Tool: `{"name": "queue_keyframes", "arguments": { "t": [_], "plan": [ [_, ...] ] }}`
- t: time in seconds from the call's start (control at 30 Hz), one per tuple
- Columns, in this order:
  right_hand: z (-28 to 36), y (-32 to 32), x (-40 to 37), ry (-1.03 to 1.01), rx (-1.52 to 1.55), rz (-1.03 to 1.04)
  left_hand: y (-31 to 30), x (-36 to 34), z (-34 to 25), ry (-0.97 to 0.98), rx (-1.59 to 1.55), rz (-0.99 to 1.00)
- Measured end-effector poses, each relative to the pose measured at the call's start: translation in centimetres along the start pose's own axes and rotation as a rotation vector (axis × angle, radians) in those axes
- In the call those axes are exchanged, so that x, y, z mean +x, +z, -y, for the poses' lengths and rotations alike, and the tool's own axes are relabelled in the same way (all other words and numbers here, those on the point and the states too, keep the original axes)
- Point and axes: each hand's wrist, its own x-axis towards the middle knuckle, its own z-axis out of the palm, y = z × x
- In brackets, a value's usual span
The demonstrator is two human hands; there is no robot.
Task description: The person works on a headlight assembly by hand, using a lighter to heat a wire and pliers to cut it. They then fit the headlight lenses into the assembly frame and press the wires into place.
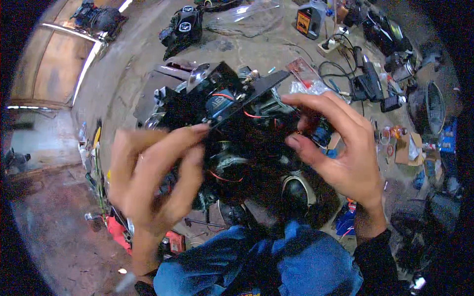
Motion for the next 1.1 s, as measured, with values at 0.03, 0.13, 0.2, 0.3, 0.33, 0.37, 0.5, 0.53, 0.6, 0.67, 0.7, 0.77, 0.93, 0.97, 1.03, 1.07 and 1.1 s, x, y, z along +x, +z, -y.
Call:
{"name": "queue_keyframes", "arguments": {
  "t": [0.03, 0.13, 0.2, 0.3, 0.33, 0.37, 0.5, 0.53, 0.6, 0.67, 0.7, 0.77, 0.93, 0.97, 1.03, 1.07, 1.1],
  "plan": [
    [0.5, 0.5, 0.6, -0.038, -0.073, -0.017, 0.4, 0.3, -0.3, -0.002, 0.056, 0.035],
    [1.0, 0.8, 2.0, -0.227, -0.286, -0.015, 1.9, 2.2, 1.7, 0.206, -0.010, 0.058],
    [1.6, 0.7, 2.5, -0.274, -0.374, 0.008, 2.6, 3.8, 2.3, 0.291, -0.070, 0.065],
    [2.2, 0.4, 3.1, -0.260, -0.420, 0.052, 3.4, 4.9, 2.4, 0.320, -0.128, 0.124],
    [2.2, 0.3, 3.2, -0.252, -0.429, 0.062, 3.5, 5.0, 2.4, 0.325, -0.134, 0.140],
    [2.3, 0.4, 3.2, -0.254, -0.445, 0.049, 3.5, 5.0, 2.5, 0.338, -0.120, 0.140],
    [2.0, 0.3, 3.2, -0.175, -0.365, 0.061, 4.2, 5.1, 3.5, 0.389, -0.153, 0.168],
    [2.4, 0.2, 3.5, -0.167, -0.356, 0.078, 4.4, 5.2, 3.6, 0.395, -0.145, 0.166],
    [2.8, 0.3, 3.9, -0.165, -0.347, 0.098, 4.6, 5.3, 3.7, 0.412, -0.124, 0.164],
    [2.8, 0.5, 4.0, -0.171, -0.344, 0.106, 4.7, 5.4, 3.9, 0.392, -0.172, 0.196],
    [2.5, 0.3, 4.3, -0.195, -0.363, 0.161, 4.7, 5.5, 4.0, 0.385, -0.194, 0.214],
    [2.6, 0.2, 4.5, -0.197, -0.387, 0.203, 5.0, 5.5, 4.1, 0.386, -0.224, 0.215],
    [2.1, -0.1, 5.0, -0.341, -0.418, 0.226, 5.9, 5.6, 5.0, 0.396, -0.296, 0.200],
    [2.1, -0.4, 5.2, -0.354, -0.428, 0.269, 5.8, 5.7, 4.9, 0.400, -0.277, 0.205],
    [2.4, -1.2, 5.9, -0.378, -0.446, 0.355, 5.6, 6.0, 4.7, 0.403, -0.246, 0.226],
    [2.3, -1.4, 6.0, -0.410, -0.469, 0.371, 5.4, 6.1, 4.7, 0.403, -0.232, 0.242],
    [2.3, -1.7, 6.2, -0.442, -0.492, 0.388, 5.3, 6.2, 4.6, 0.402, -0.218, 0.258]
  ]
}}
